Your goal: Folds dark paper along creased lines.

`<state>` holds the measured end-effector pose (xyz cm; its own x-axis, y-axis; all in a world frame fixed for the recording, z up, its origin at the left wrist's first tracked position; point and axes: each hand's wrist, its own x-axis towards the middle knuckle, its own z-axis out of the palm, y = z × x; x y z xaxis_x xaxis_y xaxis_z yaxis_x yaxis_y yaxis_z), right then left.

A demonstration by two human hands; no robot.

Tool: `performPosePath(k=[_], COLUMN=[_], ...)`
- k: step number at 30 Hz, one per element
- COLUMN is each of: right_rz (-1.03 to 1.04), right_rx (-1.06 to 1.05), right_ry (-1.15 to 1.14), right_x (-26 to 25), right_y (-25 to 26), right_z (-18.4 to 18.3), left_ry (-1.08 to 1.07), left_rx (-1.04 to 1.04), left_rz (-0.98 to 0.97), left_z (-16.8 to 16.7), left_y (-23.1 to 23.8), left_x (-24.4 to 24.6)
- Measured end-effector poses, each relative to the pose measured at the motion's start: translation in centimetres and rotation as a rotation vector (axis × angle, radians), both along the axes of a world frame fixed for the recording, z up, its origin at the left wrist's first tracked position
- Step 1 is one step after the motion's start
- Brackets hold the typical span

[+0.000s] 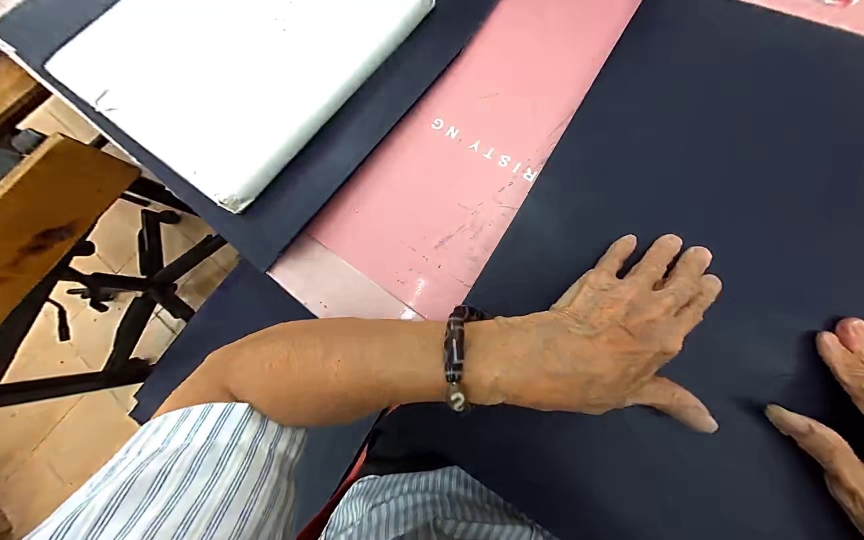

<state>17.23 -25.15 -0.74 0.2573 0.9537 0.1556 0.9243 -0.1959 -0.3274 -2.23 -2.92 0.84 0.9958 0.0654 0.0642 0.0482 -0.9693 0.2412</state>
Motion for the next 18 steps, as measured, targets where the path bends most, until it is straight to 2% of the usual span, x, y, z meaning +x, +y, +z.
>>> performPosePath(k=[2,5,10,14,18], right_rz=[-0.015,-0.075,-0.061,-0.023,-0.030], right_rx=[0.064,0.205,0.251,0.260,0.249], right_ry=[-0.021,-0.068,-0.074,-0.072,-0.049], right_x=[-0.5,-1.1,-1.1,0.3,1.9], right_y=[0.4,0.7,3.5,6.7,7.0], right_z=[-0.4,-1.1,-1.5,-1.3,-1.5], left_ry=[-0.052,-0.134,-0.149,-0.085,0.039], left_rx=[-0.035,0.044,0.166,0.195,0.177], left_rz=[0.020,0.026,0.075,0.090,0.079], left_z=[-0.6,-1.5,-2.0,-1.8,-1.0], left_y=[0.1,0.2,2.2,5.1,5.8], left_x=[-0.6,-0.5,-0.5,0.2,2.1])
